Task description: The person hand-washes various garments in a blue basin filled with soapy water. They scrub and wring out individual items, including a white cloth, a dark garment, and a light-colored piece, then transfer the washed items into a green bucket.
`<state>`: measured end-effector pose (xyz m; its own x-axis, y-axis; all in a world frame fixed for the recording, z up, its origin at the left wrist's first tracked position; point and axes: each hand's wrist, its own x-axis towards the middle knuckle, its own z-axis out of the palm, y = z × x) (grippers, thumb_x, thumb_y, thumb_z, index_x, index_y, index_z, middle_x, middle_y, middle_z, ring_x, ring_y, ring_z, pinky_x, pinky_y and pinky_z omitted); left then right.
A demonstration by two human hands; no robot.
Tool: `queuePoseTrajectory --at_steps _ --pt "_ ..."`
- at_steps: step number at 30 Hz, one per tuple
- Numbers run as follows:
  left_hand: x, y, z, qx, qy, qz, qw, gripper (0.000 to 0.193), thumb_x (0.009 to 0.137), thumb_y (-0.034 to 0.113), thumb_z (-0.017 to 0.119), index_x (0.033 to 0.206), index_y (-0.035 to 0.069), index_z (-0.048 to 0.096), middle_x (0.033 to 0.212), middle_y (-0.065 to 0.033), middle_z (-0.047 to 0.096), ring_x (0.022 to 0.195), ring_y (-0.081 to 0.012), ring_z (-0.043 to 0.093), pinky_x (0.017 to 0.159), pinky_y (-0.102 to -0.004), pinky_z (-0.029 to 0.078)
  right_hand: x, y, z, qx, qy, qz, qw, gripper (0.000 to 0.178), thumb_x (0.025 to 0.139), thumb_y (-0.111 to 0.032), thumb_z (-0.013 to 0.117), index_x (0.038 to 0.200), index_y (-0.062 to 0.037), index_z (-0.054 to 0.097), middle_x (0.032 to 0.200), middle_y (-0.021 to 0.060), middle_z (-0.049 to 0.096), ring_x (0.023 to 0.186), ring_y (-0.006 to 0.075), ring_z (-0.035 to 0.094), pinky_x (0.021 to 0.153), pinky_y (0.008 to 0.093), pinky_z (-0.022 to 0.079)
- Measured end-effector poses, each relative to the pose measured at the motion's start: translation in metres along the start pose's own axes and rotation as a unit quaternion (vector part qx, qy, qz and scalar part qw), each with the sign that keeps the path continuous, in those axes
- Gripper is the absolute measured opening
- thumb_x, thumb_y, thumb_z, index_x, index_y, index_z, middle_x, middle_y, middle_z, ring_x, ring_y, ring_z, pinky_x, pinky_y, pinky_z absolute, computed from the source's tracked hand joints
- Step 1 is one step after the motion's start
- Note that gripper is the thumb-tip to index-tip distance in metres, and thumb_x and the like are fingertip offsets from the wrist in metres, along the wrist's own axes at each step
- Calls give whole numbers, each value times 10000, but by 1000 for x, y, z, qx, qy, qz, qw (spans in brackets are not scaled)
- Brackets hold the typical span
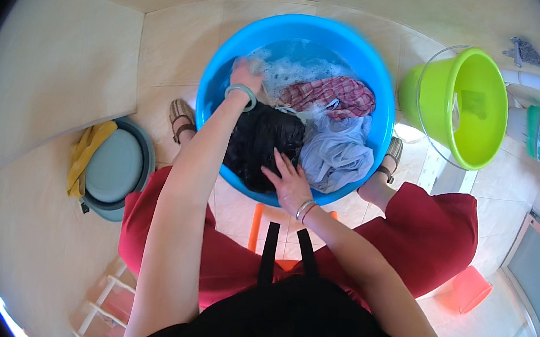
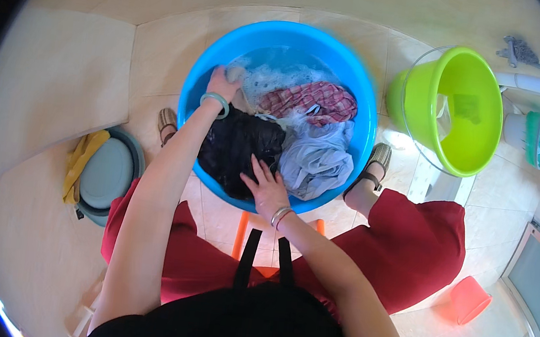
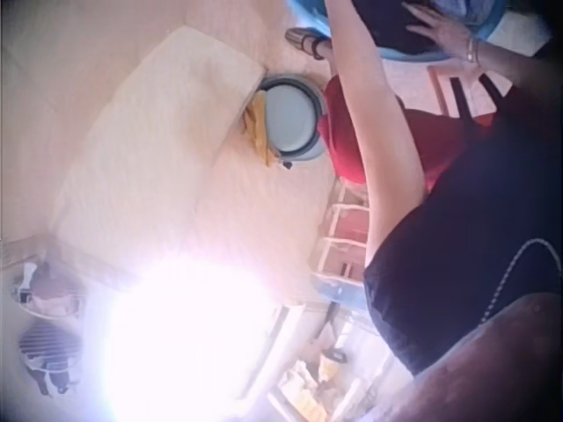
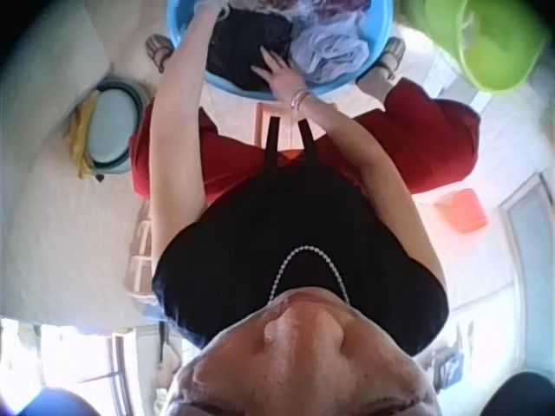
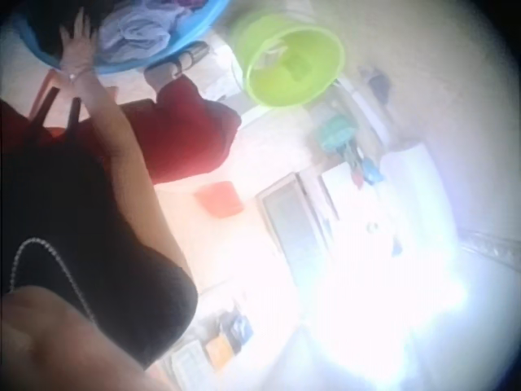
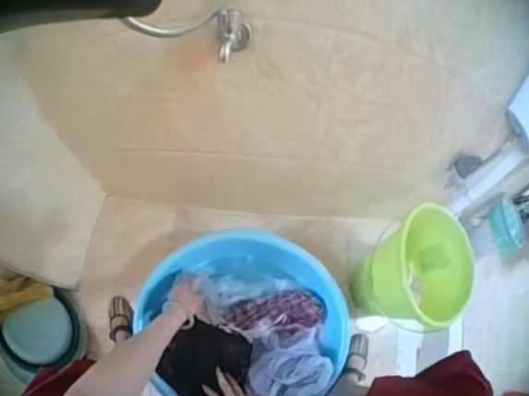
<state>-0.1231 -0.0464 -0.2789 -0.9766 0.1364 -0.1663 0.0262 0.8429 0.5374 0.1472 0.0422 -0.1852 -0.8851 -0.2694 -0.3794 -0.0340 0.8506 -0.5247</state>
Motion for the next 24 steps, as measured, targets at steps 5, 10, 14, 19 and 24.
queuePoseTrajectory --at_steps 5,10,14,19,24 --pt "-5 -15 26 141 -286 -180 930 593 796 452 625 1198 20 566 1296 -177 519 1240 -360 441 1019 -398 383 -1 15 4 52 -29 5 998 532 799 -43 531 1299 -224 520 1539 129 115 1369 286 289 1039 478 330" --pt "-39 23 -13 120 -61 1 991 485 859 468 576 1053 28 643 1010 -129 662 947 -319 613 850 -326 453 4 24 4 111 -42 16 993 494 822 -71 530 1279 -259 537 1540 118 130 1366 283 294 1028 497 338" --pt "-46 54 -47 -486 -145 -90 857 254 897 292 629 945 44 653 831 12 625 806 -73 506 754 -233 415 12 36 -3 243 -39 16 969 364 833 -126 559 1171 -248 622 1506 125 237 1288 280 409 1031 439 359" --pt "-60 103 -103 -571 -165 -176 785 297 912 272 601 1092 37 613 1012 -27 633 951 -121 575 860 -272 434 30 63 -23 420 116 51 899 234 835 -151 615 1062 -154 674 1226 124 580 1103 247 576 948 319 444" --pt "-64 145 -140 -672 -166 -132 709 370 912 276 591 1193 41 541 1168 -56 583 1104 -172 545 929 -339 430 51 78 -82 642 209 171 718 477 883 -202 627 1317 -109 454 1279 67 511 1094 173 535 918 360 452"
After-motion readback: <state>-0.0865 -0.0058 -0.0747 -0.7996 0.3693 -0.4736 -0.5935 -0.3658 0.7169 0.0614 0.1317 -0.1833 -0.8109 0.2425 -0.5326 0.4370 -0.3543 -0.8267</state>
